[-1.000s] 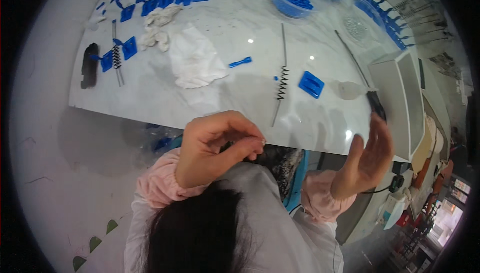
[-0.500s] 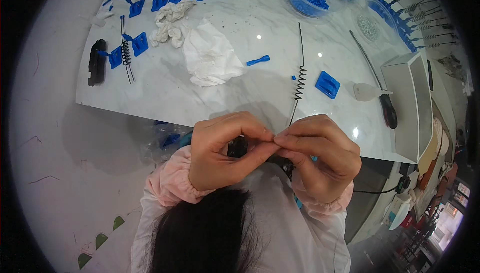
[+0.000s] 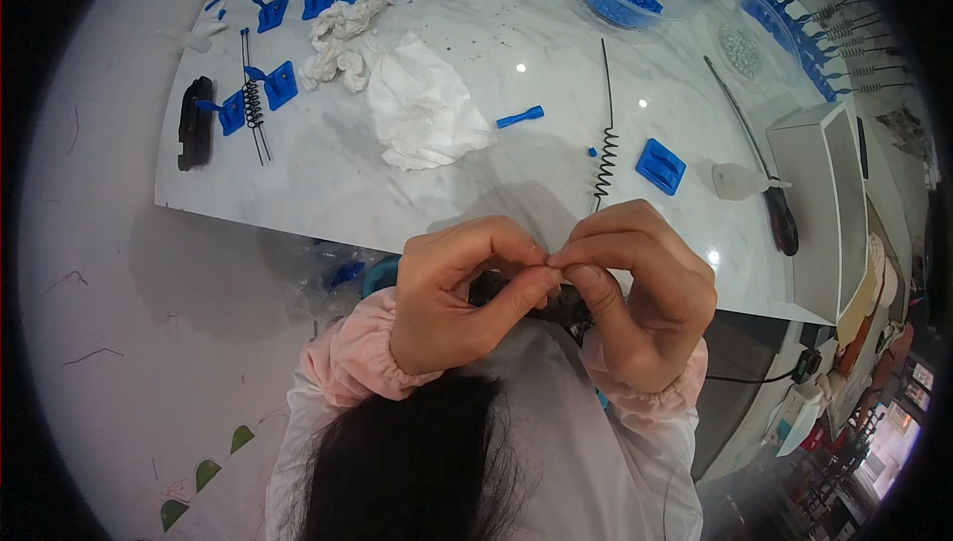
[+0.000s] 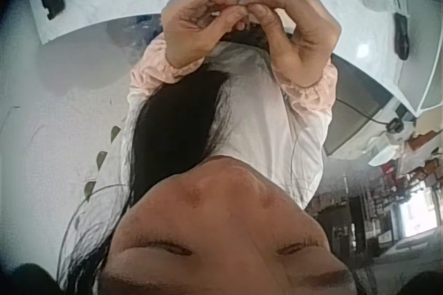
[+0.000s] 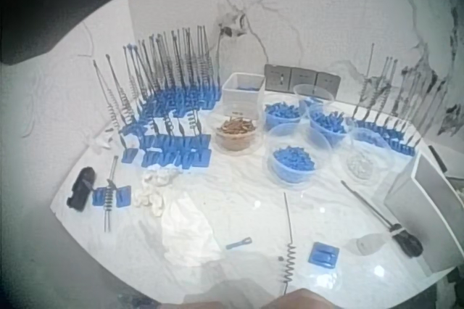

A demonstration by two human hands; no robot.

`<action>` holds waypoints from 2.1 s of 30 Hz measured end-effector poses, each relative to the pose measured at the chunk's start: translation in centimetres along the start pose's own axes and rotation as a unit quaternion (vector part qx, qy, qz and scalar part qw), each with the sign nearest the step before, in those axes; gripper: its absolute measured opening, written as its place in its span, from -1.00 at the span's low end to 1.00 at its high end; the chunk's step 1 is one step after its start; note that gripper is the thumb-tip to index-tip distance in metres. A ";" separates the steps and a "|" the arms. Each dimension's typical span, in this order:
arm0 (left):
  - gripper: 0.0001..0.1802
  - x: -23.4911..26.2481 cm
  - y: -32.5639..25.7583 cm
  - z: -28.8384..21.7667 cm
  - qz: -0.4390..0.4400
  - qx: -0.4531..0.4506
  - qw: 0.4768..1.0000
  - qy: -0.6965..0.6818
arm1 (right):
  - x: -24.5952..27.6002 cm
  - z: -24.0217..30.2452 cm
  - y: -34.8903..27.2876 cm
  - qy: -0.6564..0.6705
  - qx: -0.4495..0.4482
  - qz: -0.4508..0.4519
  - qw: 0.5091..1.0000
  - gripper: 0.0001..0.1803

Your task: The person assembles small white plastic components, springs, and blue caps onto metal rods using glue from a bottle.

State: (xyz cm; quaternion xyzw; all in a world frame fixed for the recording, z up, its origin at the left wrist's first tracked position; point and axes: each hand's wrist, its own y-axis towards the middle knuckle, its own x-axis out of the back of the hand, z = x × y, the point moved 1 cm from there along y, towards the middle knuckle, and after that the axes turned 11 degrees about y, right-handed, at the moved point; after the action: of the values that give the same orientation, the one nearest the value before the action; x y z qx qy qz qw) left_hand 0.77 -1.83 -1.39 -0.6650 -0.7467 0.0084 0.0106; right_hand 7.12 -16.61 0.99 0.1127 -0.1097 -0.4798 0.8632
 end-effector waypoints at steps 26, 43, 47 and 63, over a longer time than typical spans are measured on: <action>-0.98 2.2 0.2 -0.5 0.075 0.087 0.990 -0.082 | -0.3 0.7 1.6 -0.055 0.013 0.076 0.995 -0.77; -0.95 2.7 0.2 -0.7 0.108 0.104 0.986 -0.074 | -0.3 0.5 1.6 0.007 -0.027 0.081 0.996 -0.80; -0.96 2.8 0.0 -0.5 0.096 0.061 0.991 -0.064 | -0.2 0.9 1.6 -0.021 -0.013 0.097 0.995 -0.80; -0.95 3.6 0.4 -0.7 0.162 0.137 0.967 -0.144 | 0.1 -0.1 2.2 0.041 -0.072 0.094 0.992 -0.90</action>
State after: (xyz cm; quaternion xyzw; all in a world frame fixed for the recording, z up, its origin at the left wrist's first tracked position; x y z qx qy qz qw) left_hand 0.79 1.78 -0.64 -0.7613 -0.6142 0.2076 -0.0077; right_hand 8.93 -15.58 1.59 0.0592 -0.0495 -0.3980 0.9141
